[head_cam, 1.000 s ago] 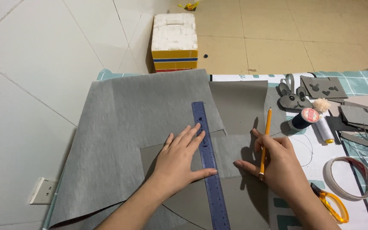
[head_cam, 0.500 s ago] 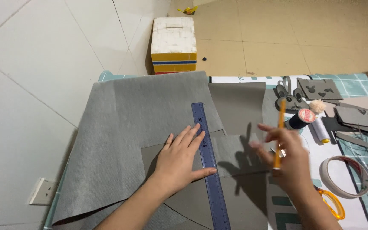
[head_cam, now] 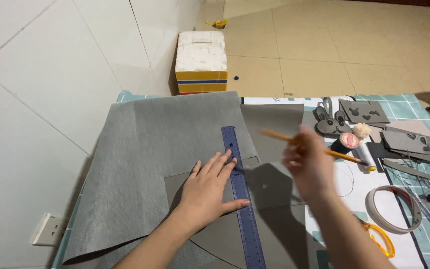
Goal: Measuring and marking a grey leather sheet with a ruler and pencil to prepare for cutting.
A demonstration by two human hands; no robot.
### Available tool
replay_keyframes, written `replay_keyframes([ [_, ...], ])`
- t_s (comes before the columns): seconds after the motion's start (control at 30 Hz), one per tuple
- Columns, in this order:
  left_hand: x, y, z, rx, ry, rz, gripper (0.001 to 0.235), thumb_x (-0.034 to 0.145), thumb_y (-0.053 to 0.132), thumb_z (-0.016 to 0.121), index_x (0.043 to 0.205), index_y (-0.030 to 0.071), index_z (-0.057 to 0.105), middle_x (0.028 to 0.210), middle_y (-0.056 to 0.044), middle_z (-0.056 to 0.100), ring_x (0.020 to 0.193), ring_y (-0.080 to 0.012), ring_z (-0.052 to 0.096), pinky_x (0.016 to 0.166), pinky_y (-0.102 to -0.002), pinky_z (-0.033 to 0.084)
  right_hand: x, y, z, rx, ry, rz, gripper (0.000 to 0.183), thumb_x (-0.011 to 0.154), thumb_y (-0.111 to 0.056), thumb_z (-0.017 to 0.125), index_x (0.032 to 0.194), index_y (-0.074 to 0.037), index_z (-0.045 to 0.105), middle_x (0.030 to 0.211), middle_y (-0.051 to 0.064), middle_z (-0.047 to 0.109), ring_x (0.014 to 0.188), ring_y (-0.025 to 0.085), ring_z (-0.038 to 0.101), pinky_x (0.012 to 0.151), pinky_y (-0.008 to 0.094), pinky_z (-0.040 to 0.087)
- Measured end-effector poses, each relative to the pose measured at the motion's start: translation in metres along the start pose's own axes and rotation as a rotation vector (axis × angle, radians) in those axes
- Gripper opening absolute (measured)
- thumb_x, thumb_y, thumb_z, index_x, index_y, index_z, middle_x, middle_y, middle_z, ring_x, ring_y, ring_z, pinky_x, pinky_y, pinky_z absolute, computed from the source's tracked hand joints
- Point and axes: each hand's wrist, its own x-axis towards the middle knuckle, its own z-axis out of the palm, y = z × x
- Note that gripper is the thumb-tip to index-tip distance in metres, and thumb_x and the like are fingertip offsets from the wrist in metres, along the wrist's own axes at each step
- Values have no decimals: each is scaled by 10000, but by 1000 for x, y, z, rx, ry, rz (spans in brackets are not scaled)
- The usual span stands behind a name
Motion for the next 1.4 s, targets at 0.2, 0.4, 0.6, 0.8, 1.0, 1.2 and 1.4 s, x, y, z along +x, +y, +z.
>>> replay_keyframes([
  [0.2,0,1,-3,17,-19,-13,1024,857,733,665,1593,132,281,1701,-47,180,1544,-260,155,1174,-584,176,-12,44,18,-677,60,-355,501,1042,-372,543,633,-84,525,452,79,459,402,180,516,447,274,394],
  [0.4,-1,1,-3,12,-6,-9,1011,859,728,668,1586,131,300,1699,-45,188,1540,-258,163,1174,-578,173,-14,41,16,-853,96,-412,560,1063,-445,496,637,-84,536,470,59,502,430,156,563,461,280,450],
  [0.6,0,0,0,12,36,14,1013,847,723,685,1576,119,323,1696,-58,203,1534,-265,188,1164,-585,196,-12,40,18,-792,120,-392,550,1066,-414,520,633,-73,522,453,62,458,398,195,605,438,288,489],
  [0.8,-1,-1,1,0,33,14,1005,855,703,692,1579,117,316,1693,-58,209,1536,-275,186,1165,-591,189,-11,41,15,-848,59,-419,530,1063,-420,513,656,-81,520,482,64,482,426,191,625,434,286,487],
  [1.0,-1,0,1,15,40,8,1005,853,730,659,1576,117,323,1695,-57,206,1533,-269,193,1164,-588,195,-13,40,19,-852,111,-374,544,1068,-421,524,645,-80,515,474,59,479,435,185,631,465,281,504],
  [1.2,-7,14,-33,-194,40,68,905,821,479,790,1468,-69,473,1559,-303,416,1456,-512,338,1075,-803,203,-7,47,11,-857,1,-551,516,1130,-253,520,681,-14,609,412,82,464,428,230,653,435,290,524],
  [1.4,-8,13,-32,-205,42,71,902,820,473,791,1468,-69,472,1559,-303,417,1458,-515,337,1073,-808,202,-7,47,11,-852,-3,-549,527,1125,-261,530,661,-23,606,409,79,480,429,225,662,441,295,534],
])
